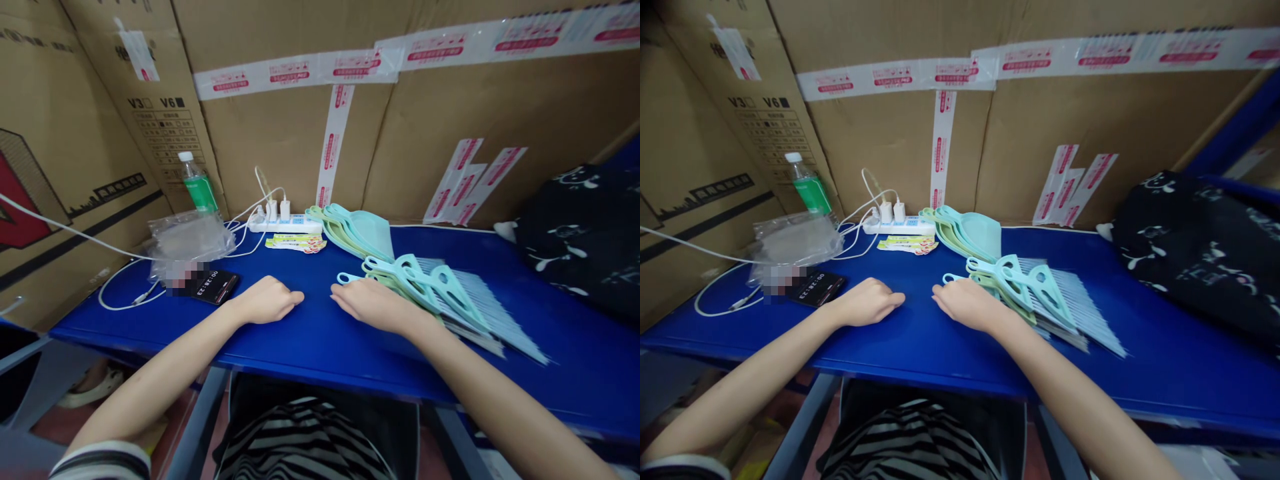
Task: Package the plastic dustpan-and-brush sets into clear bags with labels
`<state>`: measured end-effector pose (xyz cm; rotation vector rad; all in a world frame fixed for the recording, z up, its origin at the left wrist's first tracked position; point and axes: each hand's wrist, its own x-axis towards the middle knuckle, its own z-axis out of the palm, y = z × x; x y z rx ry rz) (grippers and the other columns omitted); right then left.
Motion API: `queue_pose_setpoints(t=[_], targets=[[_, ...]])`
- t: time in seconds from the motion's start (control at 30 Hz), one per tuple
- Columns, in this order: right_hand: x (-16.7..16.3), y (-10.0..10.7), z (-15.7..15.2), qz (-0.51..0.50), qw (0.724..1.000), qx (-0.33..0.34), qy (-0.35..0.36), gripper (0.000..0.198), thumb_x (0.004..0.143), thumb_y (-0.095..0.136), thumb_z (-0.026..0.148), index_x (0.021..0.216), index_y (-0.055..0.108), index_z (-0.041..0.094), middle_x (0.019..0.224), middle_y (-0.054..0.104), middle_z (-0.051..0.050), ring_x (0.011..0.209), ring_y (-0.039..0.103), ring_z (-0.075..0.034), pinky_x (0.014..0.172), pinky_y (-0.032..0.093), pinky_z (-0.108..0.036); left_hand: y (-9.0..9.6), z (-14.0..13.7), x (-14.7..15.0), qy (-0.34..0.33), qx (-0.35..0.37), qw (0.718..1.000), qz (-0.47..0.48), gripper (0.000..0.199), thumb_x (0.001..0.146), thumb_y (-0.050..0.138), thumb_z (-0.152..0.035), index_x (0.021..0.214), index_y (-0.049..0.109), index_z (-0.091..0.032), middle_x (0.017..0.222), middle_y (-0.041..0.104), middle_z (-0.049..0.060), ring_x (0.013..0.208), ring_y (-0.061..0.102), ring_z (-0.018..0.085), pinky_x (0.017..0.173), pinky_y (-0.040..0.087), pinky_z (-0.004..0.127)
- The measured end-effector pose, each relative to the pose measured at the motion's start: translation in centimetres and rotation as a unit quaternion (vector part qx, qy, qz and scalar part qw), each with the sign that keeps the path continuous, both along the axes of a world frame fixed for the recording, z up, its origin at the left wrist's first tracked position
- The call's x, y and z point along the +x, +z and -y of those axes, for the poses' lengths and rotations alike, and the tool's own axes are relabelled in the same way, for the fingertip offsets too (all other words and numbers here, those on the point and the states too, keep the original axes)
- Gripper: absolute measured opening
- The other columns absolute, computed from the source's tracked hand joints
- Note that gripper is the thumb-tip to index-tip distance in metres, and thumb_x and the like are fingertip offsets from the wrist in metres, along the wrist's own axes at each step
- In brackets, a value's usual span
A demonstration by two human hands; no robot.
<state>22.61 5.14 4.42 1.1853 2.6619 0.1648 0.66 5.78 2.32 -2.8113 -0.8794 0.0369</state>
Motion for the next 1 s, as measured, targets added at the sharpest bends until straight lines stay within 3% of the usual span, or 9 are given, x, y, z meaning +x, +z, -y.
queue_pose_setpoints(t=[1.0], targets=[[0.11, -0.04, -0.09, 0.011, 1.000, -0.006, -0.007, 0.029, 0.098, 0.035, 0.022, 0.096, 0.062, 0.015, 0.084, 0.071, -0.009, 0.078, 0.068, -0.022, 0.057, 0.031, -0.029, 0.22, 0.09, 0.18, 0.007, 0.008, 1.000, -0.027, 0.017, 0.087, 0.044, -0.015, 0.072, 0.049, -0.020, 0.053, 0.057, -0.002, 0.051, 0.056, 0.016, 0.047, 0.022, 0.026]])
